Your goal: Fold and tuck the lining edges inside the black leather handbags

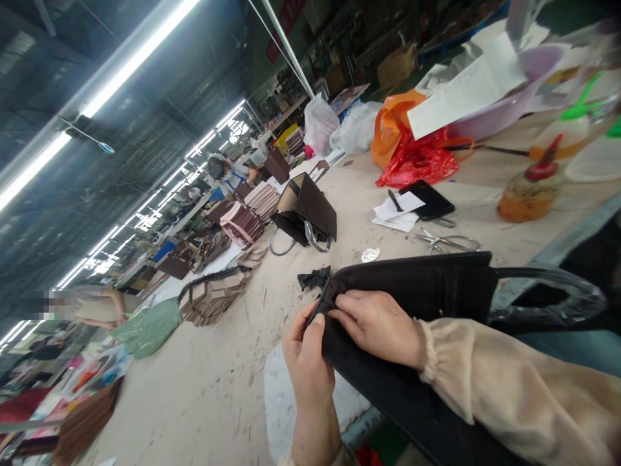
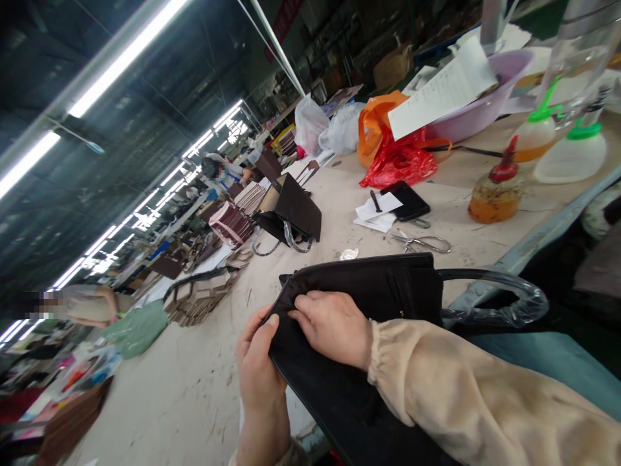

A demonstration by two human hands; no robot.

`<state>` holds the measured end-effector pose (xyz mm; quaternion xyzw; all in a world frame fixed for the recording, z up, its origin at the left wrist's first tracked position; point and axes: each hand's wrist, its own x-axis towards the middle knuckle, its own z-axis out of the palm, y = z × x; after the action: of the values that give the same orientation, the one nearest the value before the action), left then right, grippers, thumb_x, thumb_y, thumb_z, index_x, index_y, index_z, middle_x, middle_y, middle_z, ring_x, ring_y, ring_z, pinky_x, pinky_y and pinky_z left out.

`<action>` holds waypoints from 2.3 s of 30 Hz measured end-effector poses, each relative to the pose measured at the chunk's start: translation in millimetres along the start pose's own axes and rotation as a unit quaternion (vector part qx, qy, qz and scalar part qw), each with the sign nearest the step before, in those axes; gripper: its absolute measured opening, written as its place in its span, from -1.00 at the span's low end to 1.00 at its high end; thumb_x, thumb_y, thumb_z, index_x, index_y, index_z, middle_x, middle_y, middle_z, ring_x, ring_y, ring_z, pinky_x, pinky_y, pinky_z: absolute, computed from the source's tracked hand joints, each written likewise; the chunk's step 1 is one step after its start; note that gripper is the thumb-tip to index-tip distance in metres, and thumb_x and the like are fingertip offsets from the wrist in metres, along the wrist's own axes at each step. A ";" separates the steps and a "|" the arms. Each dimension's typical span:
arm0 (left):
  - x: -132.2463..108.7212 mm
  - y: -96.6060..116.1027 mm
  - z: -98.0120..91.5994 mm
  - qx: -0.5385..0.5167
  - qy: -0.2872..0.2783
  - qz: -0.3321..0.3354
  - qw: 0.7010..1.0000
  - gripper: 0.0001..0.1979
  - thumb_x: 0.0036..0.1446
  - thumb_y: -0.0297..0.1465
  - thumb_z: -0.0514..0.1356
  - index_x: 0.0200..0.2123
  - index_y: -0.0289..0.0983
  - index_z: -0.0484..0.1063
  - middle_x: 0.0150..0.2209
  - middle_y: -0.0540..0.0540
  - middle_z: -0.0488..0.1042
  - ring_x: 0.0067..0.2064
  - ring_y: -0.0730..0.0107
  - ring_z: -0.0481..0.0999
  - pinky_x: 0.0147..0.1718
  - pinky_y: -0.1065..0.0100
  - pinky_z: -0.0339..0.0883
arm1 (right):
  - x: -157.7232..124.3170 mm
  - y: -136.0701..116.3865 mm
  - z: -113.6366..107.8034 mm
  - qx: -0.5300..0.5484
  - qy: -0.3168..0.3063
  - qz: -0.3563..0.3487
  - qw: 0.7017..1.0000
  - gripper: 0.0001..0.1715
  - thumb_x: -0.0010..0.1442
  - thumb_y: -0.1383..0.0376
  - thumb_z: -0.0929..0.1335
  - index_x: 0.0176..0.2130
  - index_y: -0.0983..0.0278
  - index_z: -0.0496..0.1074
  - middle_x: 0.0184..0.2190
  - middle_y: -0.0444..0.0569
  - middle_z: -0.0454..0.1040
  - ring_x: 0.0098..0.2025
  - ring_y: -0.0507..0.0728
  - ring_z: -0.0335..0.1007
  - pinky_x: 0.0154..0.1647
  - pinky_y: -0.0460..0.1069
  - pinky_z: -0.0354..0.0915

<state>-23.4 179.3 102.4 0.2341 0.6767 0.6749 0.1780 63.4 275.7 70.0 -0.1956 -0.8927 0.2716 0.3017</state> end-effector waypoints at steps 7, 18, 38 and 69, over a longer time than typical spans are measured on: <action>0.3 -5.2 0.9 -0.016 0.004 -0.008 1.000 -0.80 0.01 -0.36 0.26 -0.27 -0.31 0.54 -0.29 -0.12 0.58 -0.20 0.24 0.55 -0.16 0.31 0.39 | 0.2 2.6 3.4 0.000 -0.001 -0.009 1.000 -0.71 0.31 0.21 0.17 -0.41 0.26 0.28 -0.44 -0.11 0.37 -0.38 0.02 0.31 -0.37 -0.08 0.08; 4.6 -2.9 1.2 0.019 -0.031 0.007 0.999 -0.79 0.05 -0.37 0.23 -0.23 -0.31 0.53 -0.25 -0.11 0.58 -0.16 0.24 0.54 -0.10 0.28 0.38 | -1.6 1.5 1.8 0.012 -0.010 -0.014 1.000 -0.71 0.31 0.23 0.17 -0.40 0.27 0.29 -0.45 -0.09 0.36 -0.38 0.03 0.30 -0.35 -0.07 0.10; -0.6 20.3 -32.5 0.199 -0.064 0.099 0.973 -0.82 0.11 -0.34 0.19 -0.27 -0.30 0.51 -0.29 -0.09 0.53 -0.23 0.31 0.49 -0.25 0.41 0.35 | -1.6 -6.8 -22.2 0.020 -0.023 0.053 0.998 -0.68 0.26 0.12 0.23 -0.44 0.25 0.29 -0.48 -0.09 0.42 -0.46 0.04 0.31 -0.42 -0.05 0.07; -25.7 -14.5 -2.0 -0.139 -0.094 0.090 0.982 -0.56 0.26 -0.33 -0.10 0.04 -0.39 0.42 0.08 -0.24 0.40 0.15 0.07 0.33 0.18 0.06 0.15 | -1.3 -54.3 -27.9 0.367 -0.006 0.214 0.905 -0.67 0.05 0.32 0.34 -0.24 0.20 0.09 -0.53 -0.24 0.36 -0.49 0.02 0.41 -0.49 -0.11 0.32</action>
<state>-4.4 163.6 86.1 0.3298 0.5329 0.7504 0.2103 72.4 243.1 120.8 -0.2559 -0.6688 0.6390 0.2811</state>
